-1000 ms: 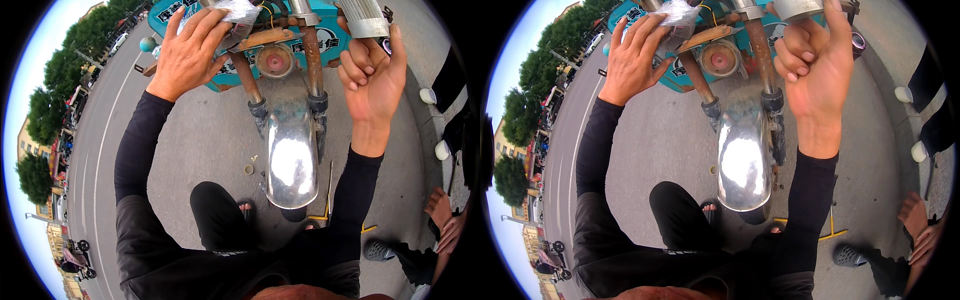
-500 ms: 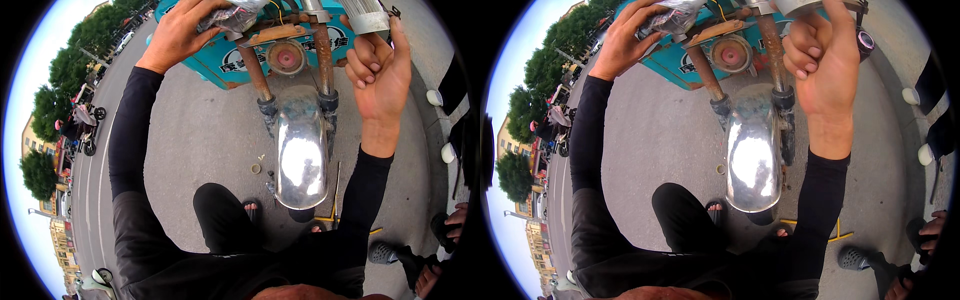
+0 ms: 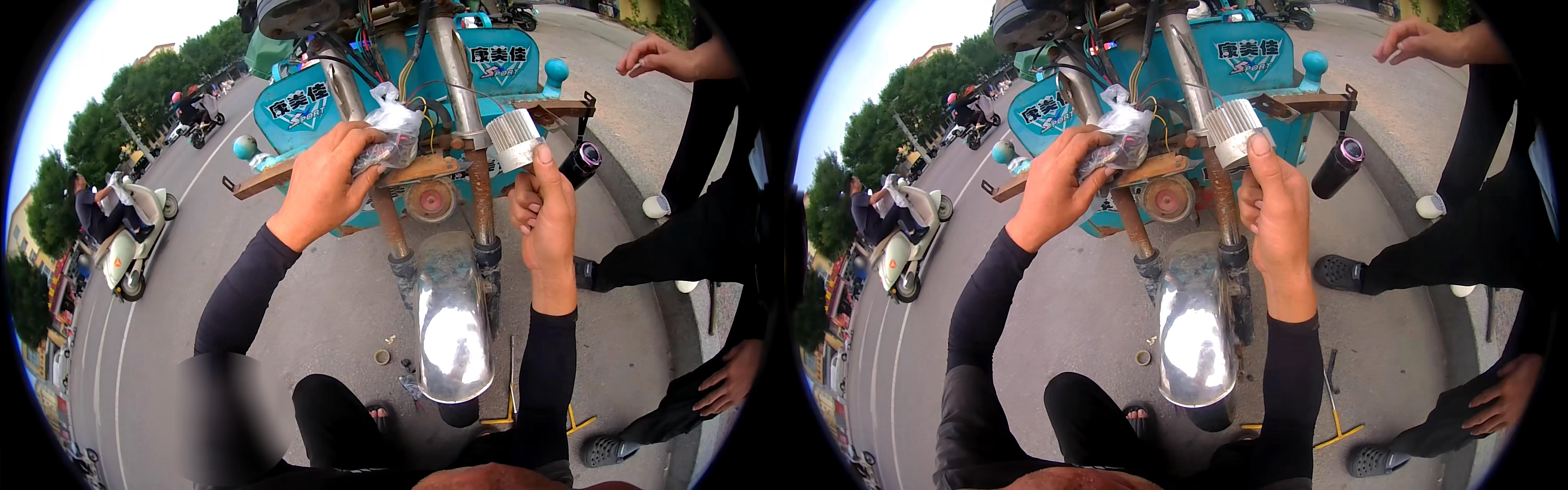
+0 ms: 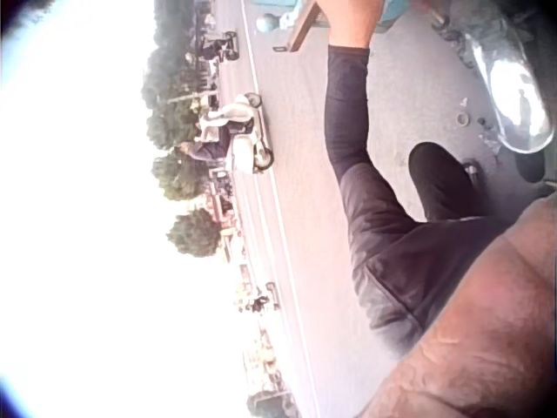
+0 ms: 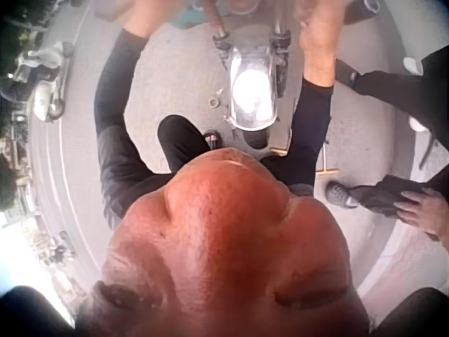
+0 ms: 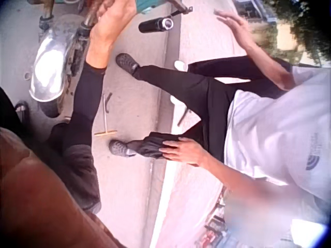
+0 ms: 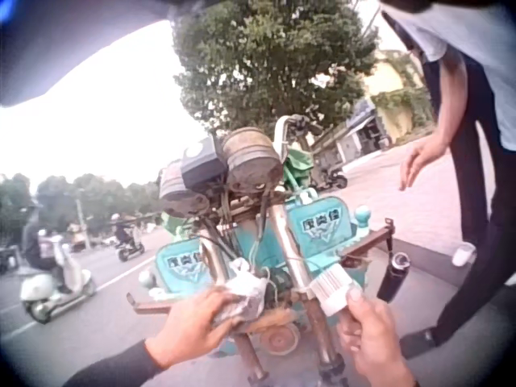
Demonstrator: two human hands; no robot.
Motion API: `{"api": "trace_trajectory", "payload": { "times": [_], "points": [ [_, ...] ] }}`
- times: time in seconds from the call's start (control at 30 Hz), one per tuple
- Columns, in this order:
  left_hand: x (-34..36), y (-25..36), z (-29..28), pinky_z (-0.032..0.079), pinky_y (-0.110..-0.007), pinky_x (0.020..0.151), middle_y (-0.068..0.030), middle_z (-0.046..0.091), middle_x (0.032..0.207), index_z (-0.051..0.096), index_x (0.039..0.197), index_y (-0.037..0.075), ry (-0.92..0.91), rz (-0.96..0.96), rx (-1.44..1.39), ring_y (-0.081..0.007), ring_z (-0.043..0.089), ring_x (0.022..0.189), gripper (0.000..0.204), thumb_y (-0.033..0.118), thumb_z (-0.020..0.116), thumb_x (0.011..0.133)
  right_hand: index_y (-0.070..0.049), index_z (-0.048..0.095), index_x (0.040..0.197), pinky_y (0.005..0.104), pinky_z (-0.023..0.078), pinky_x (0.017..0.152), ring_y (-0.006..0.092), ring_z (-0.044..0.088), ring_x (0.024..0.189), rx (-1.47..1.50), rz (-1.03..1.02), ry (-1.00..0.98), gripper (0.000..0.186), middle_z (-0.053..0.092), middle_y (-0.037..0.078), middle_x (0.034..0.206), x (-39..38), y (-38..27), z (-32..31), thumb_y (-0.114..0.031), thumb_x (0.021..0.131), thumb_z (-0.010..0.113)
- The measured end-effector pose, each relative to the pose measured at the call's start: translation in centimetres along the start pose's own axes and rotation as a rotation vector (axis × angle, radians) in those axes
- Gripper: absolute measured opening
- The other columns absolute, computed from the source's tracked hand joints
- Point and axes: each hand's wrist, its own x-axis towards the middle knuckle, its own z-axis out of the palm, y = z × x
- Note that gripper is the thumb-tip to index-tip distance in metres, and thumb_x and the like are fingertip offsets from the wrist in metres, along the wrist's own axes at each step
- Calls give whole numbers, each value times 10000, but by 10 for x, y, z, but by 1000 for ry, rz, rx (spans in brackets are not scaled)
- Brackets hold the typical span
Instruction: The person repairs a teal electric scooter on a city sidewalk. They remove a plastic bag from the front assembly, use a yellow wrench to tighten bolts on the handlebar stem, and adjust the dashboard area. The person then gathers tools and interacts with bystanders.
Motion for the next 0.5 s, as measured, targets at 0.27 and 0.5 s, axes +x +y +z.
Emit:
{"api": "trace_trajectory", "payload": {
  "times": [0.27, 0.5],
  "points": [
    [-11, 35, -7, 485, -433, 935, -200, 599, 1269, 566, 1206, 33, 117, 77, 59, -393, 605, 1112, 451, 266, 737, 859, 47, 651, 1086, 206, 259, 491, 3, 371, 554, -437, -293, 167, 527, 463, -60, 638, -1, -2, 4, -463, 954, 660],
    [-12, -36, 8, 489, -356, 940, -194, 639, 1202, 544, 1230, -66, 292, -467, -323, -237, 622, 1099, 471, 316, 640, 973, 120, 604, 1210, 211, 236, 504, 6, 324, 564, -538, -316, 195, 549, 404, -82, 596, -26, -10, 28, -200, 831, 839]
  ]
}}
